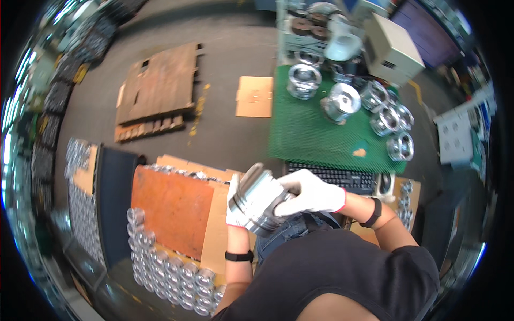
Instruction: Moving pistons between workstations and scanning them with a laser measurement device.
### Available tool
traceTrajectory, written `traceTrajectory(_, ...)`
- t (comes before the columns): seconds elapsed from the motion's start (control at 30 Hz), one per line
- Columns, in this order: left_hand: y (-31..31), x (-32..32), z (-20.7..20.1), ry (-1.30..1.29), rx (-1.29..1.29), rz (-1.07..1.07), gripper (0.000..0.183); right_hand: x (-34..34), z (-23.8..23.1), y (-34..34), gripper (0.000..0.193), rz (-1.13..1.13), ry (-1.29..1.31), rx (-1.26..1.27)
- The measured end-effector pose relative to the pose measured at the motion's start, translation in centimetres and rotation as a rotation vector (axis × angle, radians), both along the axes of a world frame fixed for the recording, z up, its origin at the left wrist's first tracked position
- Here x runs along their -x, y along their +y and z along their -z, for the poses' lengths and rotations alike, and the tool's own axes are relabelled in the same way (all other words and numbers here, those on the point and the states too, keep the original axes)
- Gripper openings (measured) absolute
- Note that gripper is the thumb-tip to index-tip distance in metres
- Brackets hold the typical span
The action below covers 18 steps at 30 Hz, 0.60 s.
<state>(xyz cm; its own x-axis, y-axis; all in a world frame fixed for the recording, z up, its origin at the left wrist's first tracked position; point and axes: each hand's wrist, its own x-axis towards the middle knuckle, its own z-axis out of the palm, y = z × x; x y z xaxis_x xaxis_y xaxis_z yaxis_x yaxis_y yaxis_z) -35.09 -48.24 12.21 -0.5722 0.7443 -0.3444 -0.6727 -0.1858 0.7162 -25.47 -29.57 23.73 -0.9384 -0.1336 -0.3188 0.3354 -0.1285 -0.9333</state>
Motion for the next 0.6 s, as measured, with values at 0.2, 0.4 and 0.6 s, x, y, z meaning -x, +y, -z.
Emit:
traceTrajectory(0.2, -1.7, 0.5, 0.1, 0.402, -0.056, -0.509, 0.048, 4.0, -2.3, 0.7, 0.048, 0.19, 0.083, 0.141)
traceTrajectory(0.4, 5.8, 0.9, -8.3, -0.108, -0.174, -0.184, 0.043, -0.1, 5.2, 7.9, 0.058, 0.317, -0.015, 0.524)
traceTrajectory(0.6, 14.0, -4.3, 4.6, 0.126, 0.321, 0.732, 0.044, -12.5, 18.1, 10.5, 0.029, 0.858, -0.191, 0.761)
